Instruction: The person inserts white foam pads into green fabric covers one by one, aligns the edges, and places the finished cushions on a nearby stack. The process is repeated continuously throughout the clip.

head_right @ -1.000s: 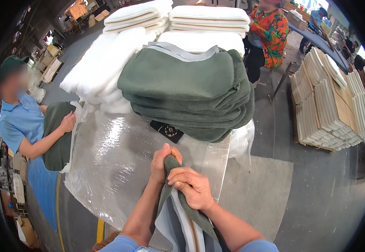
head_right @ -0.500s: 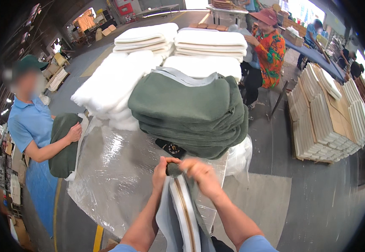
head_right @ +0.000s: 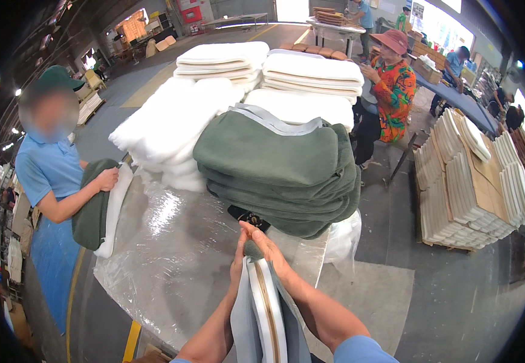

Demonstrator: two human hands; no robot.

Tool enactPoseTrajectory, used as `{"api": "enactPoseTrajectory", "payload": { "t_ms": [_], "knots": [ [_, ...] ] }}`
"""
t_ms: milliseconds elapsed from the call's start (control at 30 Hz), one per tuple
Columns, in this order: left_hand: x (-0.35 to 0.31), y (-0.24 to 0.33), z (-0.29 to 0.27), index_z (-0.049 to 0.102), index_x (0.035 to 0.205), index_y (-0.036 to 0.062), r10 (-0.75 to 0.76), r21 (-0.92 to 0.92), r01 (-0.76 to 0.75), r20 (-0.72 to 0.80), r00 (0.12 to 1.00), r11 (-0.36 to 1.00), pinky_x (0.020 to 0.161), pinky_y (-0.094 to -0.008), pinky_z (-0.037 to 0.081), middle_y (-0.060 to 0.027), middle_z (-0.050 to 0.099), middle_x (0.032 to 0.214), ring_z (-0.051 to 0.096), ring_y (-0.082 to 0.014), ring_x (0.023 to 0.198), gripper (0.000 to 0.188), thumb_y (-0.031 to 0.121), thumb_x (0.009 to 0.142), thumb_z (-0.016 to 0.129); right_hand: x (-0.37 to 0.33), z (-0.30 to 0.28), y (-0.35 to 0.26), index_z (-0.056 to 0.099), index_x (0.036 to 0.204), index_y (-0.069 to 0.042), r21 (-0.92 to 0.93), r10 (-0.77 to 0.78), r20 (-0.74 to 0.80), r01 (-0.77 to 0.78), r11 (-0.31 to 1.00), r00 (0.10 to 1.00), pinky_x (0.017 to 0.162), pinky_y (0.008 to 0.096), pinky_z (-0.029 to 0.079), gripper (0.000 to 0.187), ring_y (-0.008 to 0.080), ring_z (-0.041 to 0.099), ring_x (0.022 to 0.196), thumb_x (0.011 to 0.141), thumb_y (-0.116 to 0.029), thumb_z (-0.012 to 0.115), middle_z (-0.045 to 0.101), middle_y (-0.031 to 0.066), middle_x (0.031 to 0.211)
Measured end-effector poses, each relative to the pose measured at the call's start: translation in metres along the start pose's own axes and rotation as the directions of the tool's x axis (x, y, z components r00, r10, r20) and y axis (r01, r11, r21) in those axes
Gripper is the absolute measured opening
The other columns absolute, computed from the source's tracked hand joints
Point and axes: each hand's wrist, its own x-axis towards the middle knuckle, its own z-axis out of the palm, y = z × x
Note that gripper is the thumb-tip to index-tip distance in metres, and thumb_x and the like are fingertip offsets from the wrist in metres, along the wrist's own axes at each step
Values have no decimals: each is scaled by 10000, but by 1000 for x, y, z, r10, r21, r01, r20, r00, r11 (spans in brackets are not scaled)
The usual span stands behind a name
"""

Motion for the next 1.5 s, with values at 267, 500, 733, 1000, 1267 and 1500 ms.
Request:
{"api": "enactPoseTrajectory", "payload": {
  "t_ms": [267,500,733,1000,1267,1500],
  "knots": [
    [30,-17,-23,527,1478,17,67,-78,-49,239,969,996,1163,-354,377,-131,581,1423,527,-231,1333,608,472,1154,285,-9,-16,21,304,1650,-27,-130,-150,6,150,980,989,1253,383,263,715,248,367,1506,1139,-521,378,485,138,1564],
    [45,-8,-28,612,1313,58,32,-33,-21,359,933,999,983,-304,466,-42,653,1173,597,-136,1057,528,472,1152,328,48,-37,-26,423,1624,-186,-79,127,-14,-128,989,992,1233,496,295,753,321,336,1519,1089,-695,274,388,166,1649],
    [77,-10,-14,612,1208,64,48,-61,-41,109,993,997,1018,-321,420,-44,615,1147,556,-169,1092,465,435,1157,336,72,-7,0,465,1598,-121,-111,-30,-33,27,993,999,1171,391,366,738,286,438,1438,1114,-639,261,463,182,1584],
    [86,-9,-20,610,1211,71,-25,-266,96,259,966,959,839,-281,494,-26,657,1019,603,-120,908,611,605,1123,328,43,-12,3,563,1505,-75,-499,-456,-94,355,791,885,1103,368,436,491,264,530,1344,1093,-334,504,542,159,1503],
    [85,13,-28,547,1359,64,-58,-114,93,278,959,989,758,-330,538,-91,676,901,663,-195,815,899,838,998,267,-10,-17,-80,635,1448,-124,-510,-111,280,246,824,953,802,281,504,577,153,598,976,887,-85,762,630,68,1412],
    [85,47,-22,381,1617,95,-272,-51,337,480,834,940,1076,-391,484,-191,680,1324,646,-265,1215,1011,853,986,158,7,-24,-69,769,1186,-66,-610,-288,377,470,638,880,882,392,554,319,260,699,1000,880,-156,774,730,104,1187]
  ]
}}
